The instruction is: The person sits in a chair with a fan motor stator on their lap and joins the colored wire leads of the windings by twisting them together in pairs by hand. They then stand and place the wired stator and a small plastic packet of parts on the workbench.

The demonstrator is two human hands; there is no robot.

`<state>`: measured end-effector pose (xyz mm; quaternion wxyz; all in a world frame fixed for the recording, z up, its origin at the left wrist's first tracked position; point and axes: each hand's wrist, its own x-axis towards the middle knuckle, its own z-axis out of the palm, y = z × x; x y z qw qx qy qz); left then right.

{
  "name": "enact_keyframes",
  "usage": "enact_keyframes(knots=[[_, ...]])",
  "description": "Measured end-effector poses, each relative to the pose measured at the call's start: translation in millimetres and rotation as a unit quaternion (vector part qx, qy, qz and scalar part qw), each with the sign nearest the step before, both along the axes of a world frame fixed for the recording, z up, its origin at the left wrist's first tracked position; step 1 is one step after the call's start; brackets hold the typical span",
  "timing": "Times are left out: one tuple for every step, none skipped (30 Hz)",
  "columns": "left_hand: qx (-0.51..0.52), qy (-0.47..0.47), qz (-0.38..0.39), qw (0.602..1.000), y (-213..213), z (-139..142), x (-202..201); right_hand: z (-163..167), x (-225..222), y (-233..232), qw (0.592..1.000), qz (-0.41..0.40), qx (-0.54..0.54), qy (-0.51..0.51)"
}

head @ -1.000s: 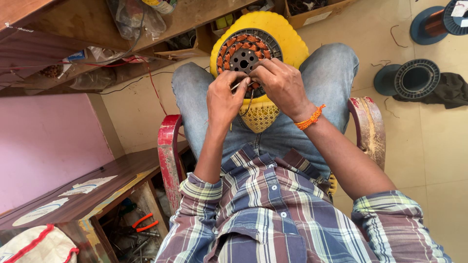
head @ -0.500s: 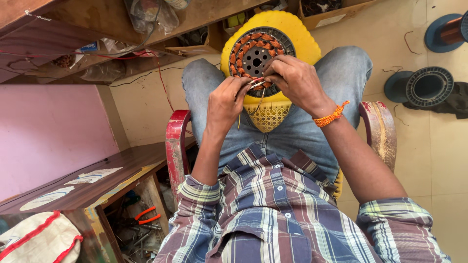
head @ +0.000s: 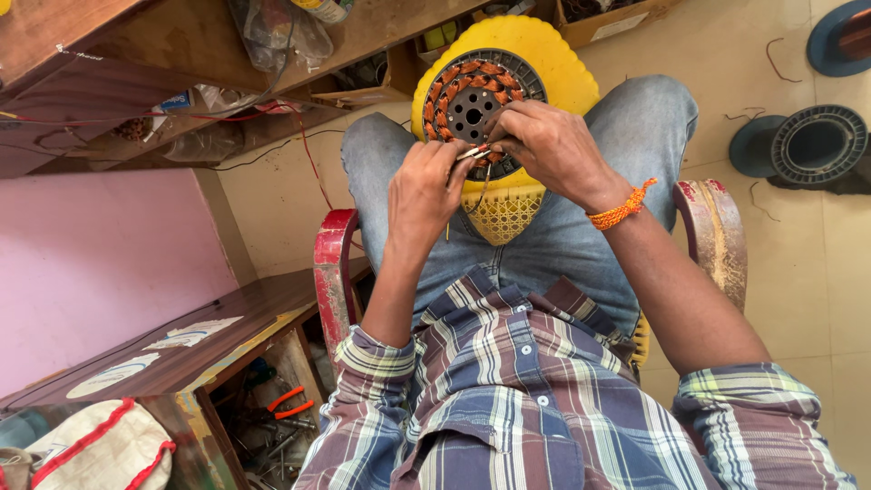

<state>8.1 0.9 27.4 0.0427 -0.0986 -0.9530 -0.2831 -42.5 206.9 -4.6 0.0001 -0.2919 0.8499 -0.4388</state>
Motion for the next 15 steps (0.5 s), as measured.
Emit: enact_keyframes(knots=[[-0.004, 0.002, -0.005, 1.000, 1, 0, -1, 0, 0, 0, 1.000, 0.000, -0.001, -0.002], [-0.007, 0.004, -0.009, 1.000, 2, 0, -2, 0, 0, 0, 1.000, 0.000, -0.002, -0.003], [-0.011, 0.006, -0.013, 1.000, 2, -2, -3, 1, -1, 0, 1.000, 0.001, -0.004, -0.004], [0.018, -0.002, -0.017, 1.000, 0, -4, -5, 1, -1, 0, 1.000, 0.003, -0.003, -0.004], [0.048, -0.009, -0.022, 0.999, -2, -7, -8, 1, -1, 1, 1.000, 0.003, -0.002, -0.005], [0.077, -0.017, -0.027, 0.997, -4, -10, -10, 1, -1, 1, 1.000, 0.004, -0.001, -0.007], [0.104, -0.039, -0.025, 0.994, -6, -13, -11, 1, -1, 1, 1.000, 0.007, -0.001, -0.003], [0.130, -0.060, -0.024, 0.989, -9, -16, -12, 1, -2, 2, 1.000, 0.011, -0.001, 0.001], [0.157, -0.082, -0.022, 0.984, -10, -19, -12, 1, -2, 2, 1.000, 0.014, -0.001, 0.005], [0.180, -0.117, -0.008, 0.977, -11, -21, -12, 1, -2, 3, 1.000, 0.015, -0.001, 0.004], [0.202, -0.152, 0.006, 0.967, -12, -23, -11, 0, -2, 3, 1.000, 0.017, -0.001, 0.003], [0.224, -0.187, 0.021, 0.956, -12, -23, -11, 0, -3, 3, 1.000, 0.020, -0.002, 0.002], [0.238, -0.211, 0.036, 0.947, -12, -24, -11, 0, -3, 4, 1.000, 0.023, -0.003, 0.006], [0.253, -0.235, 0.051, 0.937, -11, -24, -11, 0, -3, 4, 1.000, 0.028, -0.004, 0.010], [0.267, -0.258, 0.067, 0.926, -10, -24, -11, -1, -3, 4, 0.999, 0.033, -0.006, 0.014]])
